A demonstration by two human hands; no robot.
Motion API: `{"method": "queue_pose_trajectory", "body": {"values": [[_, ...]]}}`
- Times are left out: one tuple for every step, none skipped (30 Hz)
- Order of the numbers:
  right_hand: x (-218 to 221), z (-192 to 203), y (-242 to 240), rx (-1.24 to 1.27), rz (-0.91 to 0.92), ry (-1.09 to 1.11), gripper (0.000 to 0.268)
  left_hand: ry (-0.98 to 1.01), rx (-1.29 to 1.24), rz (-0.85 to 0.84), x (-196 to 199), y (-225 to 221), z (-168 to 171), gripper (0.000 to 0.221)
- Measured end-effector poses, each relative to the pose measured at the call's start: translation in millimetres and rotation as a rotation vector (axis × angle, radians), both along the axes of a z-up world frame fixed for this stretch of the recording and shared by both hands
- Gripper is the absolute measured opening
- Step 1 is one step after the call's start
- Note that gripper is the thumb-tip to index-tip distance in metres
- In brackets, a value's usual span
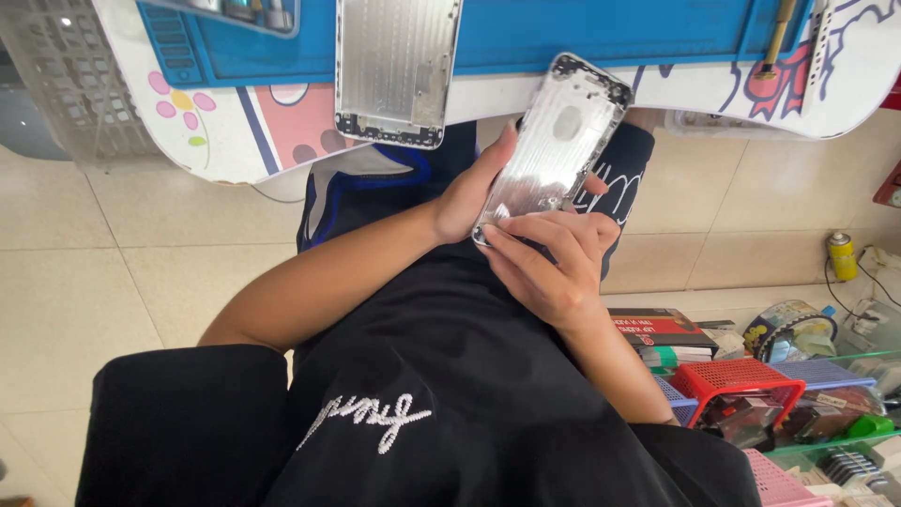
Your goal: The person sits at a repair bench and uses a small pry tool to scrape and pry adhesive residue and old material from the edge of a disassembled phone frame, working around the perimeter. They then lift the frame, handle the metal back cover, and reposition the parts on the blue repair mat.
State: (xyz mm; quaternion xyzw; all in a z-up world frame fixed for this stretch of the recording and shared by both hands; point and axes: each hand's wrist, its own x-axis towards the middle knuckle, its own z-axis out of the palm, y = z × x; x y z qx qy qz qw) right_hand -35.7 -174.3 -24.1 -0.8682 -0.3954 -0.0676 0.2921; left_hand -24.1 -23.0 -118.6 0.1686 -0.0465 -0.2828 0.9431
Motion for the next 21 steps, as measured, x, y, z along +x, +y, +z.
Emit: {"method": "queue_pose_trajectory", "body": {"values": [[2,1,-2,0.006,-0.005,-0.011,0.035,-0.011,0.006,-0.005,-1,1,1,0.079],[4,3,-5,-0.016,-0.007,-0.024,0.036,-0.023,0.018,0.026,-2,2,2,0.079],[7,3,-7,-0.038,-0.008,-0.038,0.038,-0.036,0.029,0.058,-3,3,3,0.079],[13,5,-8,-0.032,-0.012,-0.050,0.038,-0.048,0.034,0.054,-7,0,-8,0.079],[18,7,-9,-0.055,-0.019,-0.071,0.039,-0.001,0.058,0.074,-13,-4,-19,0.079],[23,8,-10,-0.078,-0.027,-0.091,0.039,0.046,0.082,0.095,-18,-8,-31,0.079],[29,9,-10,-0.076,-0.030,-0.092,0.039,0.045,0.084,0.092,-24,-10,-37,0.079],[34,9,-11,-0.086,-0.029,-0.100,0.038,0.044,0.127,0.122,-29,-13,-43,0.081],[40,10,-12,-0.097,-0.028,-0.111,0.037,0.039,0.169,0.152,-34,-15,-50,0.082],[46,10,-10,-0.094,-0.031,-0.113,0.037,0.036,0.172,0.149,-36,-15,-53,0.082],[53,11,-8,-0.081,-0.027,-0.157,0.035,-0.126,0.268,0.202,-36,-15,-55,0.084],[61,11,-6,-0.068,-0.023,-0.201,0.034,-0.290,0.362,0.255,-36,-14,-58,0.086],[65,11,-5,-0.062,-0.024,-0.206,0.034,-0.296,0.368,0.255,-31,-11,-55,0.086],[70,10,-4,-0.036,-0.012,-0.165,0.035,-0.438,0.469,0.291,-25,-8,-51,0.085],[74,10,-4,-0.011,0.000,-0.124,0.037,-0.579,0.568,0.326,-20,-6,-47,0.085],[78,6,-1,-0.006,0.000,-0.128,0.037,-0.584,0.572,0.326,-17,-4,-47,0.085],[81,2,1,-0.004,-0.003,-0.128,0.038,-0.617,0.625,0.321,-15,-3,-47,0.086],[84,-1,3,-0.003,-0.005,-0.129,0.040,-0.650,0.678,0.315,-12,-3,-48,0.087],[87,-3,6,-0.001,-0.006,-0.129,0.040,-0.652,0.678,0.313,-13,-3,-52,0.087],[90,-4,9,0.000,-0.007,-0.128,0.041,-0.654,0.711,0.298,-14,-4,-55,0.087],[93,-6,11,0.002,-0.008,-0.126,0.041,-0.656,0.743,0.281,-14,-5,-60,0.087]]}}
